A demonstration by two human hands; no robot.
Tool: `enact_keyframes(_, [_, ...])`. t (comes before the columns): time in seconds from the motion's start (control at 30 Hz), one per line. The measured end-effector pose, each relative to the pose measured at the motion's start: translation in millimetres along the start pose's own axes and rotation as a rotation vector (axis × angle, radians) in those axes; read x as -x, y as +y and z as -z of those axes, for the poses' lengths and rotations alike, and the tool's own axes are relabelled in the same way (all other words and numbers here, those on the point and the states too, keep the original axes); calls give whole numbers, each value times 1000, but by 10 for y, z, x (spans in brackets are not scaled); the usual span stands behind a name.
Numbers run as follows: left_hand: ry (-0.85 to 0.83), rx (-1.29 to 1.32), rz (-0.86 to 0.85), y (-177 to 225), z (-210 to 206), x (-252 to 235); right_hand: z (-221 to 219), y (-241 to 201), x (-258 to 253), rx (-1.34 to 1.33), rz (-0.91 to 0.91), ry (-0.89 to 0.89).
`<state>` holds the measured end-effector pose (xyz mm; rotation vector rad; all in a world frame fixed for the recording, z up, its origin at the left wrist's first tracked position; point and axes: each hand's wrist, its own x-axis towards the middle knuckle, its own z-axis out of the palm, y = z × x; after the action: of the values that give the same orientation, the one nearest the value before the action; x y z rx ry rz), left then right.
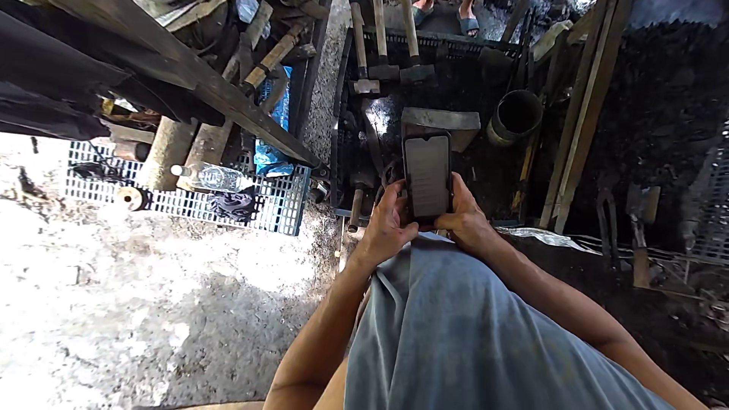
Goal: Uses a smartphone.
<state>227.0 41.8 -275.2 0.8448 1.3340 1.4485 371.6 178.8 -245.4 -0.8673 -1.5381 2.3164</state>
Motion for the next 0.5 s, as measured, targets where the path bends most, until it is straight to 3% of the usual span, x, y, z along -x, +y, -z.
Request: enact_keyframes(0.5, [20,14,-2,4,11,-28,10,-17,-65,-28,7,-36])
